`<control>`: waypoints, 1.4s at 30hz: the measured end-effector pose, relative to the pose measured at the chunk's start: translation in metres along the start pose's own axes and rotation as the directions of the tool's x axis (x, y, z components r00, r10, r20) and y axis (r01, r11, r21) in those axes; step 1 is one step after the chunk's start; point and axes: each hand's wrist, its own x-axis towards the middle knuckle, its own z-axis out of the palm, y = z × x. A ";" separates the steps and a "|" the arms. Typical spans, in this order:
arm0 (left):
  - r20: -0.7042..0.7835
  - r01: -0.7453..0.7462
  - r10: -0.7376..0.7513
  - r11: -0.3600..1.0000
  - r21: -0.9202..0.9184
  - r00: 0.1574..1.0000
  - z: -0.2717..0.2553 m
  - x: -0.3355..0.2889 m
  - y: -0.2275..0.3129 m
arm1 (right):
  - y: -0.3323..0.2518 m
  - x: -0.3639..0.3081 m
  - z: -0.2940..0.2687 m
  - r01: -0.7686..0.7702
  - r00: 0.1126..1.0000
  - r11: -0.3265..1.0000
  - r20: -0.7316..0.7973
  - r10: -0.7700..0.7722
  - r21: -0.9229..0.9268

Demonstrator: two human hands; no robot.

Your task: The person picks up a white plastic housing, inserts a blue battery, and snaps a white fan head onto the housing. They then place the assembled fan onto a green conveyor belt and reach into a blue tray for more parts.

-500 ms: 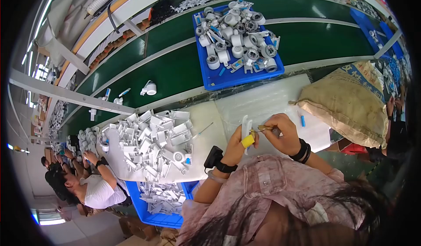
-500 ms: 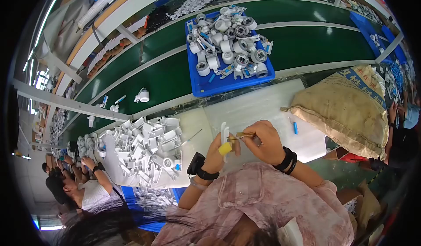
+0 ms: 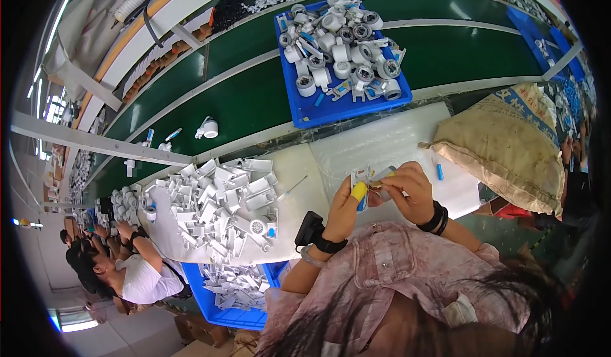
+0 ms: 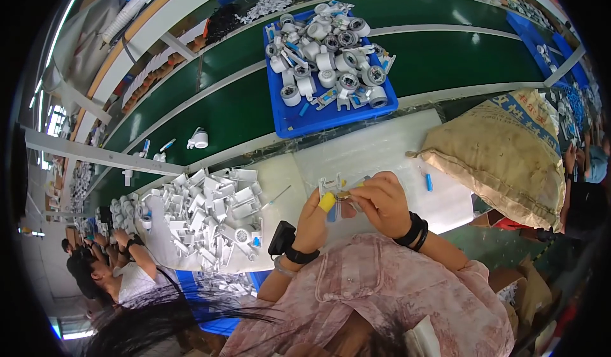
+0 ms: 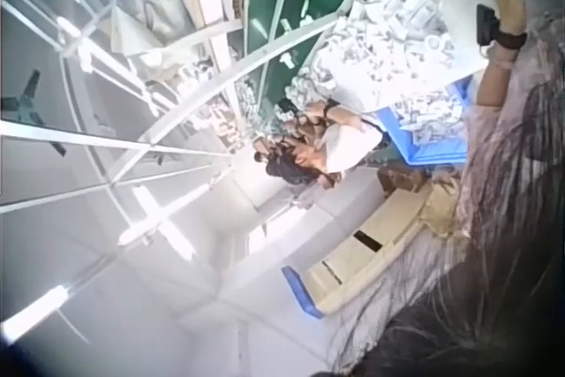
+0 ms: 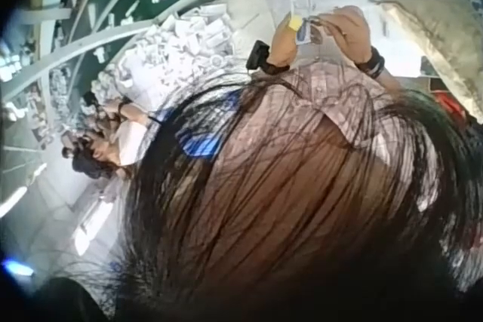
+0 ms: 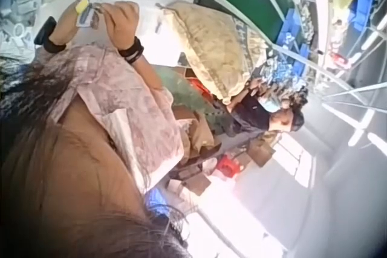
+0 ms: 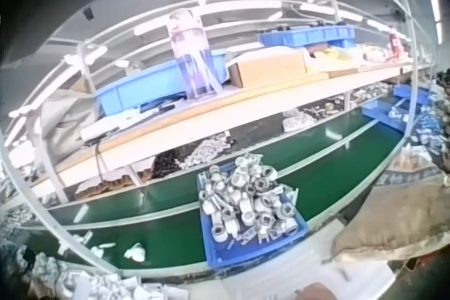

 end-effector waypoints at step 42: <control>0.107 -0.122 0.108 0.983 0.134 0.988 0.009 -0.007 -0.004 | 0.010 -0.017 0.007 -0.012 1.000 0.998 -0.018 0.014 0.063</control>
